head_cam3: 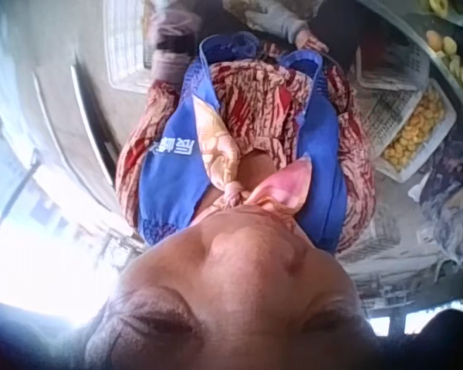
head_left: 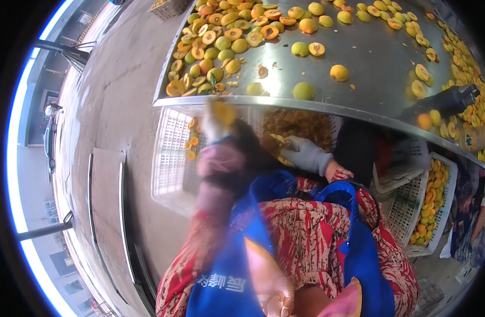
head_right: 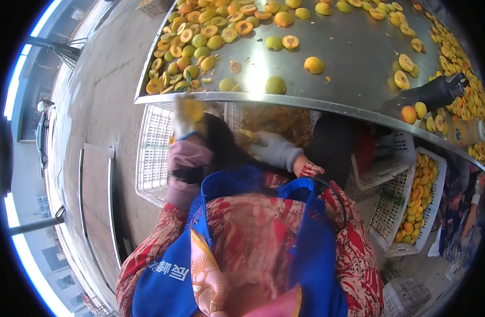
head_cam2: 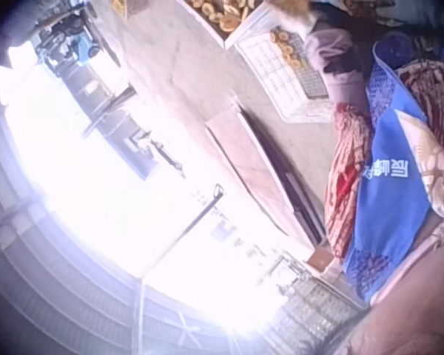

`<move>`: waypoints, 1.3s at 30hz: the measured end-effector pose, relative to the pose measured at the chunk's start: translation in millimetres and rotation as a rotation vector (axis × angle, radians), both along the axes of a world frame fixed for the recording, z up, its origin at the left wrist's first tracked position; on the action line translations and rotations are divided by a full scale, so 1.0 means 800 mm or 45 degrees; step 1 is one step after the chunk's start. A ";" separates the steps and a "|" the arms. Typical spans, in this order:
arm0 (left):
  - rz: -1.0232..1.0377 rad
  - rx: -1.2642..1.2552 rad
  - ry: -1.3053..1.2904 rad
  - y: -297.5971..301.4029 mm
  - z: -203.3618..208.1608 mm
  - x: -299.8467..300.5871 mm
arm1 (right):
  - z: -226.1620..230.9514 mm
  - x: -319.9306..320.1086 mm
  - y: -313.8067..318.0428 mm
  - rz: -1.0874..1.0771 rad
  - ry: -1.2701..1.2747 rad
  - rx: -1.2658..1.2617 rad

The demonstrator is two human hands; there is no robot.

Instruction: Slicing and sorting apricots on a large industrial metal table.

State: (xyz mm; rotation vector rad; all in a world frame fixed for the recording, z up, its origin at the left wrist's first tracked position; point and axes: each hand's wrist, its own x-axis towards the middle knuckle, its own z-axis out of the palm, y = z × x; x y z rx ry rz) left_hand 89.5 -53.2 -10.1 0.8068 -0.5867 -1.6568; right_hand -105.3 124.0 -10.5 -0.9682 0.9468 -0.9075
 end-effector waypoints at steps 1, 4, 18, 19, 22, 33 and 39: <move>0.171 0.026 -0.657 -0.008 0.026 0.014 | -0.005 -0.007 -0.004 0.070 0.633 0.120; 0.657 -0.511 -2.329 -0.018 0.064 0.017 | -0.039 -0.018 -0.001 -0.004 1.160 0.228; -1.477 -0.584 -1.295 -0.028 0.047 -0.222 | -0.012 -0.043 0.016 -0.227 0.084 0.345; -1.242 -0.769 -1.639 -0.028 0.066 -0.220 | 0.002 -0.045 0.018 -0.276 -0.083 0.364; -1.069 -0.635 -0.356 -0.040 0.012 -0.155 | 0.052 -0.048 0.014 -0.311 0.012 0.252; -0.353 0.303 0.189 0.084 0.062 -0.126 | 0.056 -0.002 -0.027 -0.609 0.316 -0.123; -0.315 0.136 0.091 0.088 0.041 -0.119 | 0.034 0.008 -0.030 -0.730 0.699 -0.450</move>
